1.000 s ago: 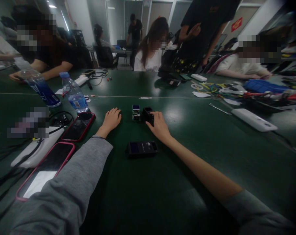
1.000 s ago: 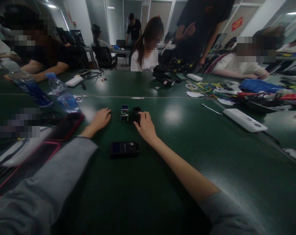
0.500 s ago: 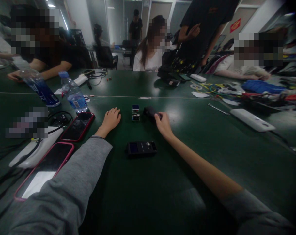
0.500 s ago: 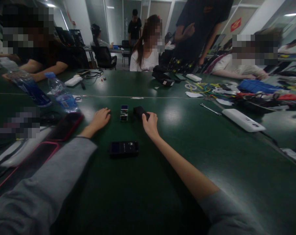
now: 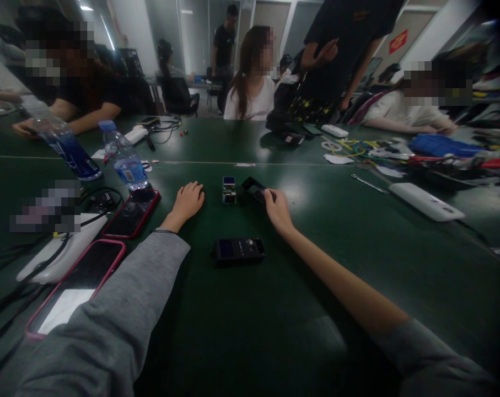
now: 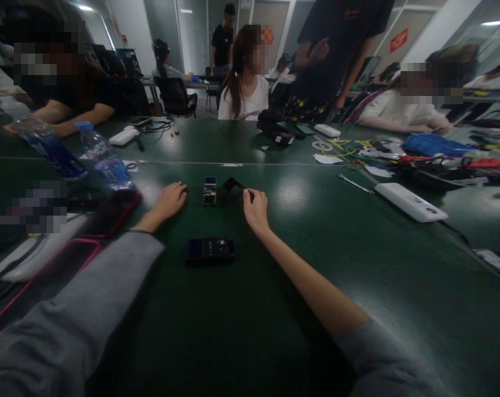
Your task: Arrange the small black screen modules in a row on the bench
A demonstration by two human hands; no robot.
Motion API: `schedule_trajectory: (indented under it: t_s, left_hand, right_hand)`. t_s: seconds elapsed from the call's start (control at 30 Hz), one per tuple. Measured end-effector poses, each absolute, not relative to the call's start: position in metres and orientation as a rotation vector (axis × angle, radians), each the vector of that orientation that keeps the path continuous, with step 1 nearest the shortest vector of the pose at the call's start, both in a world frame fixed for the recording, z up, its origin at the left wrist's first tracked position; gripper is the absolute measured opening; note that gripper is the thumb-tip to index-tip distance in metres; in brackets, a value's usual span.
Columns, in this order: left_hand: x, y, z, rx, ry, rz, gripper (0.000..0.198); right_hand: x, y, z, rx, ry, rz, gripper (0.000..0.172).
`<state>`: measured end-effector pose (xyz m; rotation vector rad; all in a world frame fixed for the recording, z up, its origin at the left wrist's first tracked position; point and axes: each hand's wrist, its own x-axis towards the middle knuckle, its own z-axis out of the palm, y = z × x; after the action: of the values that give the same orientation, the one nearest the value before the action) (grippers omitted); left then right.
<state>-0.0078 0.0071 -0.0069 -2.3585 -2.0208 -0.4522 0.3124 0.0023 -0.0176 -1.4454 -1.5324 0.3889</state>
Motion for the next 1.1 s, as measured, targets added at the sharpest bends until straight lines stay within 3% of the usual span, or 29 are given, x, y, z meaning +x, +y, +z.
schedule_trajectory:
  t_s: [0.33, 0.6, 1.1]
  left_hand:
    - [-0.006, 0.004, -0.003, -2.358, -2.015, -0.421, 0.051]
    - [-0.006, 0.003, -0.004, -2.341, -1.999, -0.427, 0.049]
    - [-0.008, 0.006, -0.008, -2.325, -1.985, -0.437, 0.048]
  right_hand:
    - [0.312, -0.005, -0.019, -1.387, -1.558, 0.287, 0.082]
    - [0.316, -0.002, -0.022, -1.364, -1.631, 0.318, 0.052]
    - [0.315, -0.008, -0.016, -1.380, -1.634, 0.370, 0.052]
